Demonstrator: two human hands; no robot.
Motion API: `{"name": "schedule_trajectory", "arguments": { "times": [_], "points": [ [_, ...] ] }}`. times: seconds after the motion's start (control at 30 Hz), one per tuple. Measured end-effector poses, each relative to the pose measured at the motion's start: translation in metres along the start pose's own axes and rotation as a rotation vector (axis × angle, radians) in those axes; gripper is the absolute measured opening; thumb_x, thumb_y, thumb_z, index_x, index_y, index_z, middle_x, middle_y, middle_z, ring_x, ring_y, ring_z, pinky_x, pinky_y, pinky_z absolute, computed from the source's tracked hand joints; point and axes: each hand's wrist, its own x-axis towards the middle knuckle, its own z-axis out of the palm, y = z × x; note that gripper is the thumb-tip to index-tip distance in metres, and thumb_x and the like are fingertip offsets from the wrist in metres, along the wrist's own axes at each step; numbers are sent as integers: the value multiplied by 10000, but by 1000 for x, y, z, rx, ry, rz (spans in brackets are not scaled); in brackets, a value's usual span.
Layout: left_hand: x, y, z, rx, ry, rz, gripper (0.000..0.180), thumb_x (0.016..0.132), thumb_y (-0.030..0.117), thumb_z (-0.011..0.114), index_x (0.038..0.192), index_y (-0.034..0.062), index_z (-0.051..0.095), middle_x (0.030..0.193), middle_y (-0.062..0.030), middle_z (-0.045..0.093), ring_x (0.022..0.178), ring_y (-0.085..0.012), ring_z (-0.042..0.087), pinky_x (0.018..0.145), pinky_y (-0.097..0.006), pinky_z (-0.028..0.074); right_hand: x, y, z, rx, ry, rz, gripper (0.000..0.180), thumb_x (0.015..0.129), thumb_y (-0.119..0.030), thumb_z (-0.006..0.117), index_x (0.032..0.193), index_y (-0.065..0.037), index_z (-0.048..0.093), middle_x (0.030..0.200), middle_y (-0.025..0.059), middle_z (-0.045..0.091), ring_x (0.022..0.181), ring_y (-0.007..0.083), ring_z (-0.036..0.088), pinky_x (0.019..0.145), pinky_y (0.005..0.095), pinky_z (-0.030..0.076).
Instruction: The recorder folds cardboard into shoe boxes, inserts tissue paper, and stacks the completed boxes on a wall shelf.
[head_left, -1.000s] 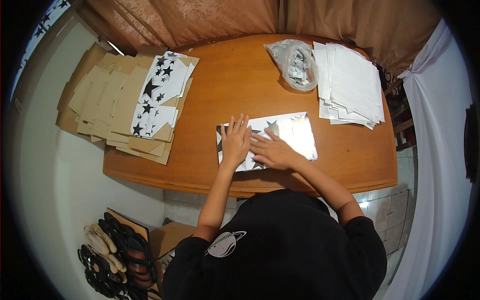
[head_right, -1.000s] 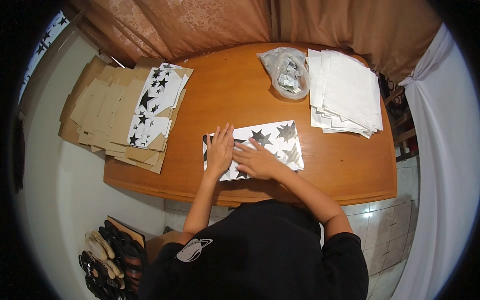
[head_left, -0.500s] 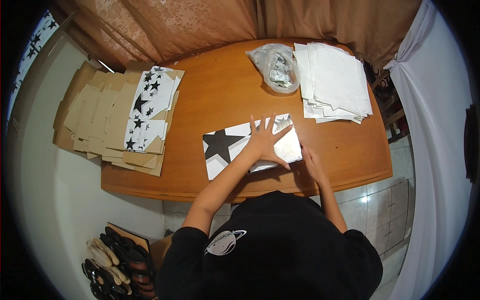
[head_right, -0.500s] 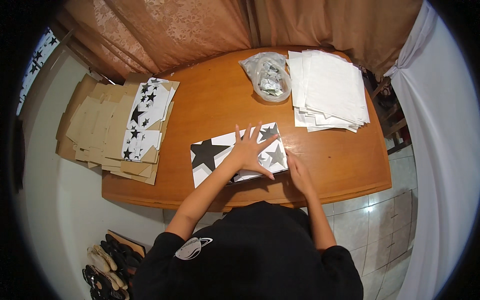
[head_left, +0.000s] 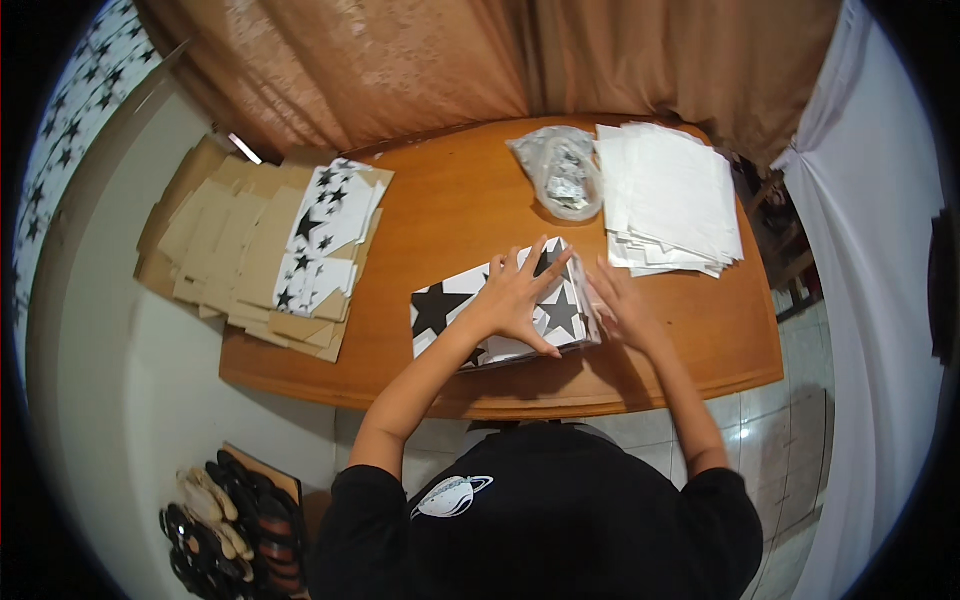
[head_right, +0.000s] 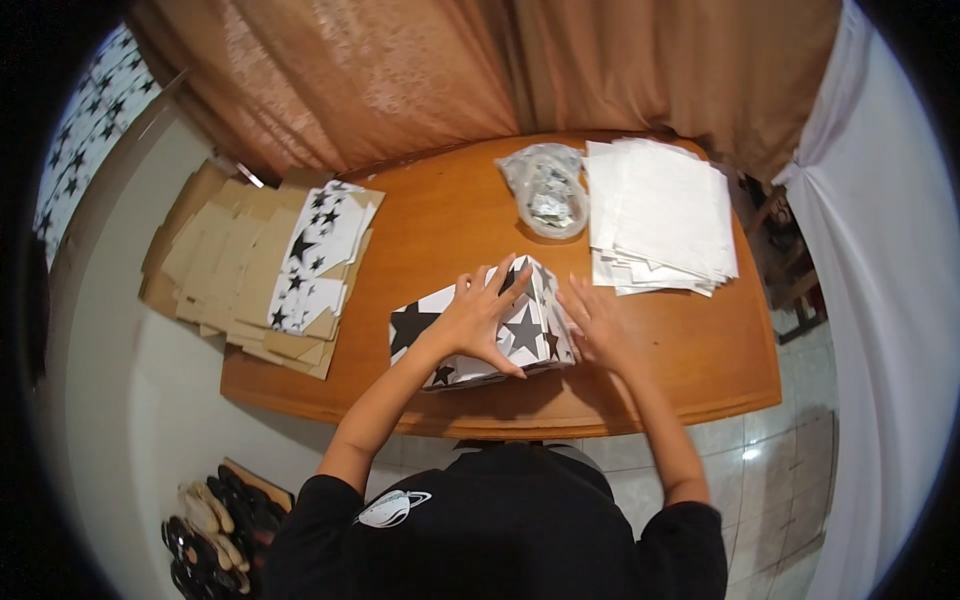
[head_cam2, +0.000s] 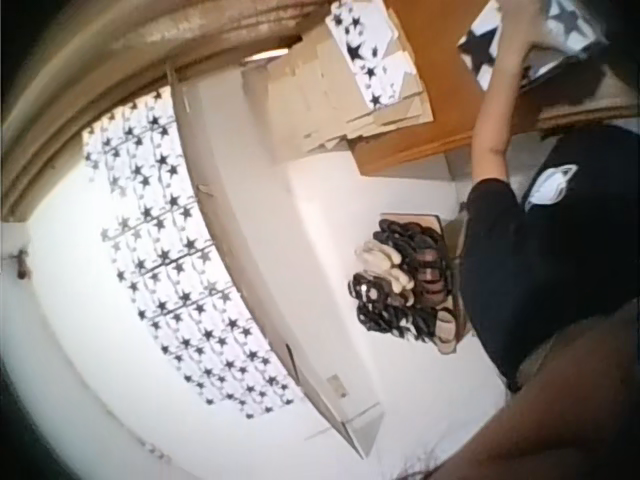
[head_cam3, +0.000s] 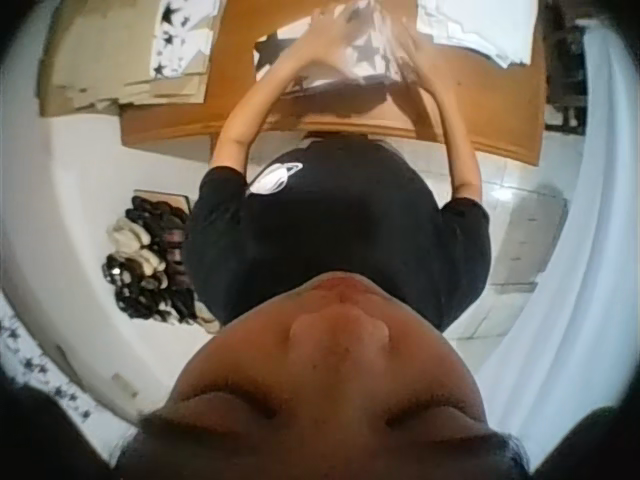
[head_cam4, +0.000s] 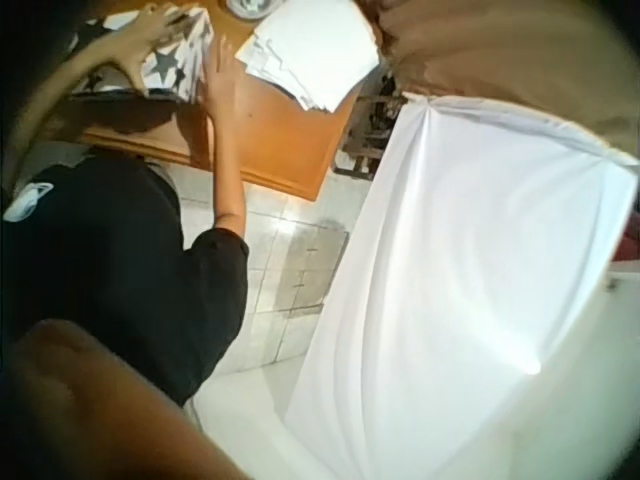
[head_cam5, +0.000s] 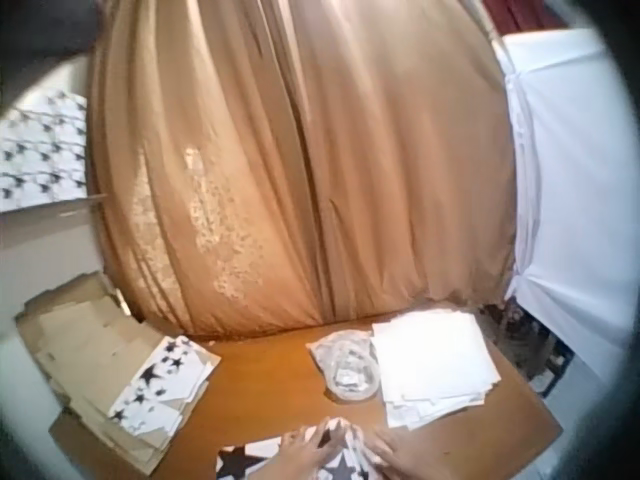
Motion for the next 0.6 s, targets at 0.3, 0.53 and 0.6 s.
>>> {"name": "schedule_trajectory", "arguments": {
  "times": [0.3, 0.53, 0.6],
  "points": [
    [-116, 9, -101, -83, 231, -163, 1466, 294, 714, 720, 1390, -27, 87, 1381, -257, 229, 1142, -387, 346, 895, -450, 272, 171, -110, -50, -272, -315, -775, 952, 485, -180, 800, 1323, -291, 364, 1443, 150, 183, 1334, 322, 186, 1063, 522, 188],
    [-258, 62, -165, 28, 314, -358, 1486, 258, 702, 735, 1415, 49, 68, 1449, -226, 96, 1270, -464, 194, 979, -564, 174, 208, -266, -19, -222, -298, -1352, 984, 417, -176, 762, 1317, -191, 367, 1415, 82, 284, 1322, 250, 247, 1085, 501, 180],
    [-295, 88, -187, -22, 265, -452, 1437, 307, 686, 745, 1429, 122, 47, 1470, -195, 35, 1319, -458, 84, 999, -613, 95, 209, -311, -6, -229, -235, -1507, 938, 433, -172, 742, 1301, -145, 388, 1387, 83, 340, 1307, 234, 283, 1087, 488, 186]
  ]
}}
